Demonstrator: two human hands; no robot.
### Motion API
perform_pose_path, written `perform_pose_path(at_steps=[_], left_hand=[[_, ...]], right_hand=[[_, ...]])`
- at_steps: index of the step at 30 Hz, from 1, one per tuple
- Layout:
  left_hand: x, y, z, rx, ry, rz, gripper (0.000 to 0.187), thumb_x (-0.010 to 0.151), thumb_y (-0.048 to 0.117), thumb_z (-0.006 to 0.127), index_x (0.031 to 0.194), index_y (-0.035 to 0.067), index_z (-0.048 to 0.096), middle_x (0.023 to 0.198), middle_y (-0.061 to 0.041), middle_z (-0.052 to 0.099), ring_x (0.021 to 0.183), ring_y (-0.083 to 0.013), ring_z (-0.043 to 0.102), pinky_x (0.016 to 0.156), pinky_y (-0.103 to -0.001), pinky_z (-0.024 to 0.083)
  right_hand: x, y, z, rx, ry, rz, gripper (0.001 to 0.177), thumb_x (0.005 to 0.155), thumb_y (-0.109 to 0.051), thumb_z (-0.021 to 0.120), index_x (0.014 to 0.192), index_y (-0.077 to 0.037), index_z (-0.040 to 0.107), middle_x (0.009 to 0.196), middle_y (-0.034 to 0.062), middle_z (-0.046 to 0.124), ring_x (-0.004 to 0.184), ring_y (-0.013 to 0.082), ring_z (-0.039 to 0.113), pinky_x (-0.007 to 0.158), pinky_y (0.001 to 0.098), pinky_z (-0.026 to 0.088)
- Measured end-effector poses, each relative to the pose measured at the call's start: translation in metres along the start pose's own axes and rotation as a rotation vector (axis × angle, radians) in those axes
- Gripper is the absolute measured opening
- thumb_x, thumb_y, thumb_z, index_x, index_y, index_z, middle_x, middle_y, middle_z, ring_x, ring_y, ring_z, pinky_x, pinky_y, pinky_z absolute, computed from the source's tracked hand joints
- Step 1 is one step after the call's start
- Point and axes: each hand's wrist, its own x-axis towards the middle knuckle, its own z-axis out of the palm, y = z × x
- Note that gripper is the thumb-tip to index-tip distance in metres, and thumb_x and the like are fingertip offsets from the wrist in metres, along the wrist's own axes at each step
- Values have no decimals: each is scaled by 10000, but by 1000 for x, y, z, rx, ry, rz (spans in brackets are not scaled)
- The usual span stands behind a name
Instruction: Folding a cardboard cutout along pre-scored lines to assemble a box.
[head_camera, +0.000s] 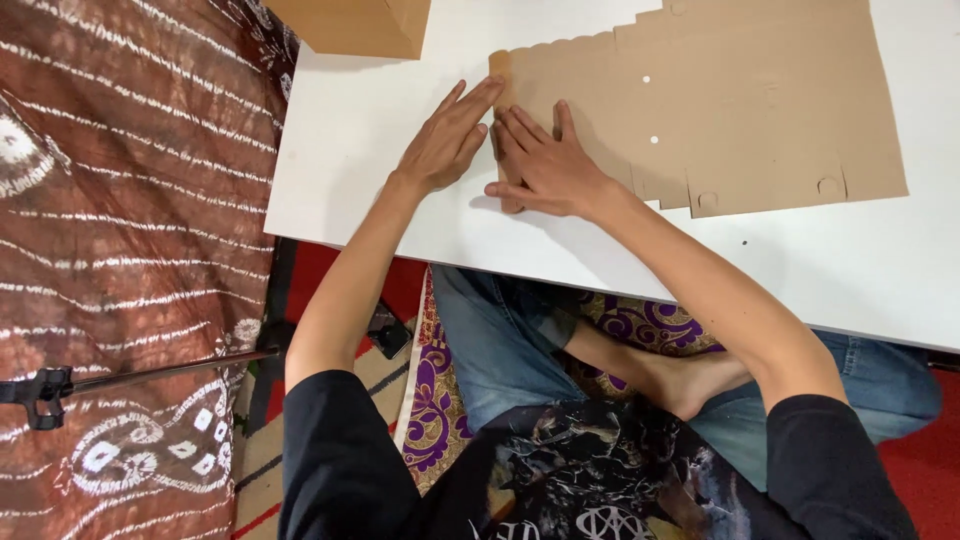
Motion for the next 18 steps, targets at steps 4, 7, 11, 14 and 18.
perform_pose_path(at_steps=[4, 7, 11, 14, 18], left_hand=[[1, -2, 1, -62, 21, -13, 492, 1139, 221, 240, 1573, 10, 334, 1607, -191, 450, 1535, -315, 373, 1313, -491, 182], [1, -2, 1, -54, 45, -22, 486, 1137, 223, 244, 1567, 21, 344, 1584, -202, 484, 1519, -313, 404, 1300, -512, 192], [3, -2, 2, 18, 32, -38, 480, 1113, 160, 271, 1547, 1, 397, 1586, -176, 481, 1518, -297, 389, 1293, -495, 178], [3, -7, 4, 59, 5, -32, 467, 1111, 122, 316, 1547, 2, 434, 1611, -156, 440, 1531, -269, 355, 1298, -475, 159], [3, -5, 3, 100, -14, -28, 462, 1114, 104, 337, 1560, 25, 434, 1631, -152, 404, 1540, -260, 330, 1294, -473, 165]], right_hand=[[20, 11, -6, -1, -4, 18, 990, 998, -730, 213, 1596, 59, 191, 1701, 214, 108, 1581, 309, 48, 1142, 754, -58], [22, 15, -13, -5, -31, 13, 942, 1027, -690, 226, 1571, 79, 248, 1687, 238, 157, 1579, 313, 79, 1161, 712, -50], [13, 19, -8, 0, 1, -74, 958, 1008, -708, 248, 1556, 78, 261, 1679, 262, 159, 1572, 343, 100, 1160, 718, -12], [-5, 7, 1, -24, 3, -102, 1090, 954, -800, 241, 1603, 70, 148, 1690, 263, 115, 1574, 364, 70, 1155, 734, -26], [-36, -10, 17, -73, 19, -172, 1106, 944, -822, 292, 1613, 45, 134, 1684, 262, 159, 1570, 373, 106, 1172, 719, -8]])
